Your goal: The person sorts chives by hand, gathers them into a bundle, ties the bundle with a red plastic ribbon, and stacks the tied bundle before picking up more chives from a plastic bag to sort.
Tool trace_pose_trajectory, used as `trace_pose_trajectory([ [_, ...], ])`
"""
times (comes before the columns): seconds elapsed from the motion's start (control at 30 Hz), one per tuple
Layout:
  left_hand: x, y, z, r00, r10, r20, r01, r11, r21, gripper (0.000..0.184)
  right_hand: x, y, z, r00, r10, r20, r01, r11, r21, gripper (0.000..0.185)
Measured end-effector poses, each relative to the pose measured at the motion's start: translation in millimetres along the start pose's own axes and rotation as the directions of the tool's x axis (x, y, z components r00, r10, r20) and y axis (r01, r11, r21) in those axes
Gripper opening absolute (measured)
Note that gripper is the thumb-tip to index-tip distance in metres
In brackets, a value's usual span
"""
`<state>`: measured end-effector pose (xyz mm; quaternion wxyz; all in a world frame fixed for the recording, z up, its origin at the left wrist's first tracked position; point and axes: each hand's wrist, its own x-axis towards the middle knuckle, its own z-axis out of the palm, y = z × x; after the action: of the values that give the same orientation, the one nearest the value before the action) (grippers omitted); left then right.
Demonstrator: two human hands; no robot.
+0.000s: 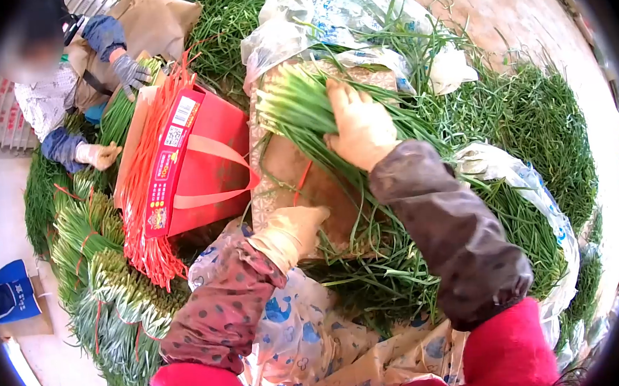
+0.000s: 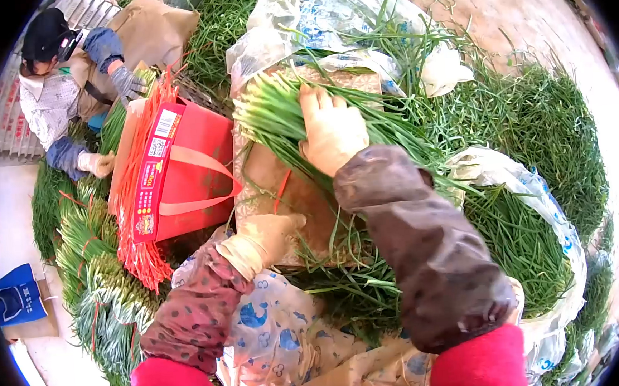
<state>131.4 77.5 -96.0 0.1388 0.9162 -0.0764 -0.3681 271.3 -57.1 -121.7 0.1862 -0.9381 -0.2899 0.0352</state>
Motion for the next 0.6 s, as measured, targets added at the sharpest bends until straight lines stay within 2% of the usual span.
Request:
trace_pose_trajectory([
  [0.03, 4, 6, -5, 0.998, -0.07, 0.005, 0.07, 0.997, -0.025, 0.047, -4, 0, 11, 0.999, -0.008, -0.031, 0.008, 1.0, -0.016, 0.083],
  [0.07, 13, 3, -4, 0.972, -0.046, -0.232, 0.08, 0.987, 0.138, 0.051, -6, 2, 21, 0.998, -0.018, -0.064, 0.016, 0.999, -0.032, 0.084],
  [0.1, 24, -2, 0, 0.895, 0.016, -0.445, 0.125, 0.95, 0.286, 0.056, -7, 6, 34, 0.983, -0.056, -0.175, 0.046, 0.997, -0.057, 0.086],
  [0.13, 31, -11, -5, 0.742, 0.211, -0.636, 0.156, 0.868, 0.471, 0.062, -8, 4, 31, 0.982, -0.044, -0.183, 0.037, 0.998, -0.043, 0.086],
  [0.2, 55, -21, -12, 0.694, 0.258, -0.672, 0.25, 0.789, 0.562, 0.07, -9, 8, 30, 0.976, -0.074, -0.206, 0.069, 0.997, -0.033, 0.085],
  [0.27, 80, -28, -23, 0.708, 0.325, -0.627, 0.246, 0.719, 0.65, 0.071, -7, 7, 30, 0.979, -0.047, -0.196, 0.041, 0.998, -0.038, 0.086],
  [0.3, 95, -33, -22, 0.679, 0.321, -0.661, 0.262, 0.735, 0.626, 0.071, -8, 5, 29, 0.985, -0.04, -0.167, 0.027, 0.997, -0.076, 0.087],
  [0.33, 104, -37, -27, 0.704, 0.296, -0.645, 0.199, 0.79, 0.58, 0.07, -9, 2, 25, 0.99, -0.028, -0.136, 0.012, 0.993, -0.115, 0.088],
  [0.37, 114, -39, -26, 0.709, 0.271, -0.651, 0.166, 0.833, 0.527, 0.07, -9, 1, 22, 1.0, 0.023, -0.001, -0.023, 0.994, -0.107, 0.082],
  [0.4, 122, -43, -23, 0.717, 0.245, -0.653, 0.133, 0.872, 0.472, 0.069, -6, 0, 2, 1.0, 0.024, 0.002, -0.024, 0.993, -0.112, 0.082],
  [0.43, 123, -42, -20, 0.678, 0.277, -0.681, 0.113, 0.876, 0.469, 0.068, 1, -2, -27, 0.983, 0.078, 0.165, -0.063, 0.994, -0.09, 0.069],
  [0.47, 126, -44, -18, 0.68, 0.271, -0.681, 0.114, 0.879, 0.464, 0.068, 9, -2, -49, 0.937, 0.123, 0.328, -0.105, 0.992, -0.073, 0.058],
  [0.5, 129, -45, -15, 0.674, 0.294, -0.678, 0.198, 0.812, 0.549, 0.068, 22, 4, -59, 0.933, 0.211, 0.293, -0.205, 0.977, -0.05, 0.036],
  [0.53, 131, -46, -13, 0.669, 0.32, -0.671, 0.279, 0.728, 0.626, 0.067, 33, 20, -53, 0.966, 0.192, 0.172, -0.194, 0.981, -0.003, 0.024],
  [0.6, 131, -46, -14, 0.655, 0.342, -0.674, 0.246, 0.747, 0.618, 0.066, 63, 39, -42, 0.985, 0.153, 0.079, -0.146, 0.985, -0.088, 0.021],
])
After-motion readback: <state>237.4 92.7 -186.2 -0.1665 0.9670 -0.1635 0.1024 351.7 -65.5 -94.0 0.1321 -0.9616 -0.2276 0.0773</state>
